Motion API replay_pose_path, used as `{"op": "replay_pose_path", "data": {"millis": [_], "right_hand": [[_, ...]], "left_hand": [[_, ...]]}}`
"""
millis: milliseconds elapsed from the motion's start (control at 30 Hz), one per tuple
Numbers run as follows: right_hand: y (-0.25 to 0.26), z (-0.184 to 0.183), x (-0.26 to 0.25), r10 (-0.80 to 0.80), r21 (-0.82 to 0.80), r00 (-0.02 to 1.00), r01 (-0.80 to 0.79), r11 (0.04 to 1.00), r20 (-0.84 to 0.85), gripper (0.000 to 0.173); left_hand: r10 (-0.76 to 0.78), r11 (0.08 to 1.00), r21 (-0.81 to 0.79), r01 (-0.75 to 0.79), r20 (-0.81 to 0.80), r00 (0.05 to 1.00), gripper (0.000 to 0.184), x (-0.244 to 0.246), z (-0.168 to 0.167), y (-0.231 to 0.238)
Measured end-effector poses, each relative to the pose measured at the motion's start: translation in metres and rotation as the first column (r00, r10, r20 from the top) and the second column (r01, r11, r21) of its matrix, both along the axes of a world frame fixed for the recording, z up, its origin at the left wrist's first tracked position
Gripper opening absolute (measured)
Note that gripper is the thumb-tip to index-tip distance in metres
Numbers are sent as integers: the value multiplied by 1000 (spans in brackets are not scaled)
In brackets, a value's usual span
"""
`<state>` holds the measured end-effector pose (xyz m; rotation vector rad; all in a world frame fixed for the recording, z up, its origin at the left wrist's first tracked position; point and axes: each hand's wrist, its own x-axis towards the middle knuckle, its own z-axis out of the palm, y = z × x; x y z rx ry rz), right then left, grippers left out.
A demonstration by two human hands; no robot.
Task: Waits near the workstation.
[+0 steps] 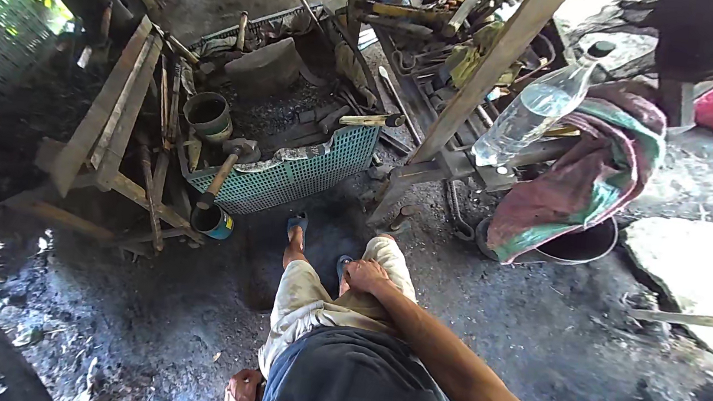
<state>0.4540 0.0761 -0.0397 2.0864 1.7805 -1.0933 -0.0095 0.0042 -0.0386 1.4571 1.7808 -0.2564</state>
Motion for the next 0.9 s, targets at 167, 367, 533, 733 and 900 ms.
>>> {"op": "replay_pose_path", "data": {"millis": [167, 367, 533, 733, 900], "right_hand": [[-1, 0, -3, 24, 21, 1000, -24, 999, -1, 39], [-1, -2, -9, 79, -8, 997, -79, 997, 15, 38], [1, -1, -10, 57, 3, 998, -57, 998, -28, 39], [1, -7, -10, 37, 12, 999, -36, 999, -27, 38], [3, -7, -9, 45, -10, 999, -46, 999, -14, 39]], "left_hand": [[-10, 999, 49, 12, -29, 1000, 28, -8, -19, -2], [30, 995, 98, -30, 5, 1000, 29, -11, -23, -8], [29, 995, 90, -29, -5, 1000, 30, -13, -25, -10], [18, 997, 70, -19, 21, 1000, 29, -15, -27, -7], [30, 997, 74, -32, 29, 999, 28, -14, -31, -5]]}}
